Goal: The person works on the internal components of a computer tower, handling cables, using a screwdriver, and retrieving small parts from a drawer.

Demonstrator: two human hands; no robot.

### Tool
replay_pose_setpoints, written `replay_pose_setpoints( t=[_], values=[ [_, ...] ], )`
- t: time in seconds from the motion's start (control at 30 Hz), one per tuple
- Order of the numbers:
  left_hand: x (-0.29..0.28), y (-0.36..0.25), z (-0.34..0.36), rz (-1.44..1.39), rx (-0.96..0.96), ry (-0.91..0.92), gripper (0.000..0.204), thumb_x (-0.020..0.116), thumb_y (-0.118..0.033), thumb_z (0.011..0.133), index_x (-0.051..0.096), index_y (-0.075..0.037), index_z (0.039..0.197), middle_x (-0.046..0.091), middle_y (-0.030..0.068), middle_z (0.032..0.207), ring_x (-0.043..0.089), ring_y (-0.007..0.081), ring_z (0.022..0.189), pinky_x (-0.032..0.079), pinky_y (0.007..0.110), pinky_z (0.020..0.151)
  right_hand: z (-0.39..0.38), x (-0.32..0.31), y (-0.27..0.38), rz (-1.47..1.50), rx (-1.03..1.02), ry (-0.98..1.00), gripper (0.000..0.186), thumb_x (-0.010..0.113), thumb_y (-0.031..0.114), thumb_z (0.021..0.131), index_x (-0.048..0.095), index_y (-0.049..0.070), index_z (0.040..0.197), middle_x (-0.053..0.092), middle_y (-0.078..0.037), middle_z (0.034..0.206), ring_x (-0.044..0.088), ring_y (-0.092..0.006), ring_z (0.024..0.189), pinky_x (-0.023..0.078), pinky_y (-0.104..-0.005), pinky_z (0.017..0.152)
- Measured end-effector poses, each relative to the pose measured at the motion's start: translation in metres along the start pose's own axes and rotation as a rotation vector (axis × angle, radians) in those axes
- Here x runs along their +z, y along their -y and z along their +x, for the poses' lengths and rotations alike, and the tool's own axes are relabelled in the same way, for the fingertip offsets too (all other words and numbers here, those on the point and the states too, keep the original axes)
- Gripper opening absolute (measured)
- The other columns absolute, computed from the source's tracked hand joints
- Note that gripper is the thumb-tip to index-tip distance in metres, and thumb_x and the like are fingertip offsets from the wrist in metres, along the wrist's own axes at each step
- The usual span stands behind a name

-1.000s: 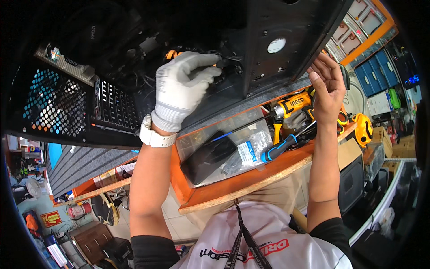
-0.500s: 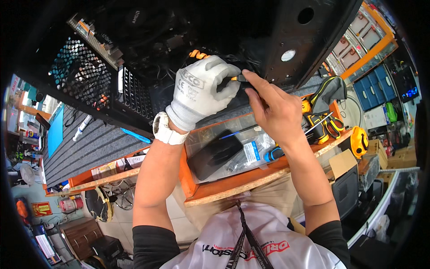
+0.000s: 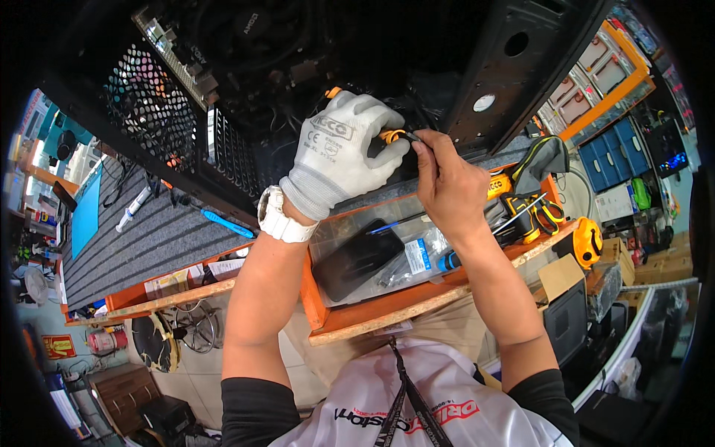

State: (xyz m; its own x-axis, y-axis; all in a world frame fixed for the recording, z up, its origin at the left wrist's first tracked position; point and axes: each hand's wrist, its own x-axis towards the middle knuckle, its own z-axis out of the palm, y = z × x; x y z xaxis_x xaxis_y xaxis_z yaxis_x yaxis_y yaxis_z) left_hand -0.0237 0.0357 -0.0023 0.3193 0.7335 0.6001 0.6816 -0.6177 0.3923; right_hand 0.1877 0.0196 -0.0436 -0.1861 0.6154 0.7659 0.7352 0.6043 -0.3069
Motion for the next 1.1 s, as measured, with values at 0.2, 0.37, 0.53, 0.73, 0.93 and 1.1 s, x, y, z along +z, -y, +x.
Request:
replay_pose_setpoints(
  t=[0.2, 0.37, 0.53, 0.73, 0.93, 1.1],
  values=[
    [0.006, 0.007, 0.002, 0.054, 0.101, -0.100, 0.014, 0.086, -0.019, 0.086, 0.081, -0.012, 0.098, 0.080, 0.0049, 0.103, 0.075, 0.0316, 0.102, 0.063, 0.045, 0.087, -0.005, 0.002, -0.001, 0.183, 0.072, 0.000, 0.017, 0.080, 0.012, 0.105, 0.075, 0.006, 0.121, 0.082, -0.016, 0.090, 0.081, -0.0335, 0.073, 0.061, -0.0409, 0.061],
    [0.003, 0.004, 0.002, 0.035, 0.096, -0.096, 0.015, 0.086, -0.015, 0.087, 0.082, -0.012, 0.101, 0.081, 0.0061, 0.106, 0.075, 0.0325, 0.103, 0.063, 0.045, 0.088, -0.001, -0.013, 0.015, 0.248, 0.172, 0.044, 0.018, 0.079, 0.012, 0.108, 0.079, 0.000, 0.121, 0.082, -0.017, 0.087, 0.082, -0.0253, 0.074, 0.060, -0.0336, 0.065],
    [0.005, 0.003, 0.002, 0.069, 0.123, -0.098, 0.017, 0.086, -0.014, 0.086, 0.084, -0.013, 0.103, 0.082, 0.0058, 0.107, 0.074, 0.0319, 0.103, 0.062, 0.045, 0.089, 0.002, -0.016, 0.019, 0.396, 0.452, 0.174, 0.019, 0.080, 0.013, 0.109, 0.082, -0.004, 0.119, 0.084, -0.016, 0.089, 0.084, -0.0187, 0.082, 0.063, -0.0293, 0.072],
    [0.005, 0.005, 0.001, 0.143, 0.137, -0.075, 0.016, 0.085, -0.014, 0.086, 0.083, -0.014, 0.102, 0.082, 0.0032, 0.105, 0.074, 0.0306, 0.102, 0.062, 0.044, 0.088, 0.003, -0.015, 0.017, 0.310, 0.253, 0.093, 0.020, 0.082, 0.012, 0.107, 0.081, -0.004, 0.119, 0.084, -0.018, 0.091, 0.085, -0.0181, 0.086, 0.064, -0.0297, 0.073],
    [0.013, 0.005, 0.002, 0.106, 0.160, -0.113, 0.012, 0.084, -0.013, 0.086, 0.081, -0.013, 0.098, 0.078, 0.0057, 0.100, 0.072, 0.0331, 0.098, 0.061, 0.046, 0.086, -0.003, -0.004, 0.010, 0.299, 0.178, -0.007, 0.019, 0.083, 0.011, 0.103, 0.080, 0.002, 0.119, 0.081, -0.020, 0.088, 0.082, -0.0336, 0.073, 0.060, -0.0385, 0.063],
    [0.013, 0.006, 0.001, 0.062, 0.138, -0.146, 0.011, 0.084, -0.013, 0.088, 0.080, -0.012, 0.099, 0.077, 0.0082, 0.098, 0.071, 0.0356, 0.096, 0.059, 0.047, 0.085, -0.001, -0.006, 0.016, 0.219, 0.209, 0.010, 0.018, 0.081, 0.014, 0.106, 0.080, 0.002, 0.119, 0.080, -0.019, 0.084, 0.082, -0.0332, 0.073, 0.060, -0.0396, 0.063]
  ],
)
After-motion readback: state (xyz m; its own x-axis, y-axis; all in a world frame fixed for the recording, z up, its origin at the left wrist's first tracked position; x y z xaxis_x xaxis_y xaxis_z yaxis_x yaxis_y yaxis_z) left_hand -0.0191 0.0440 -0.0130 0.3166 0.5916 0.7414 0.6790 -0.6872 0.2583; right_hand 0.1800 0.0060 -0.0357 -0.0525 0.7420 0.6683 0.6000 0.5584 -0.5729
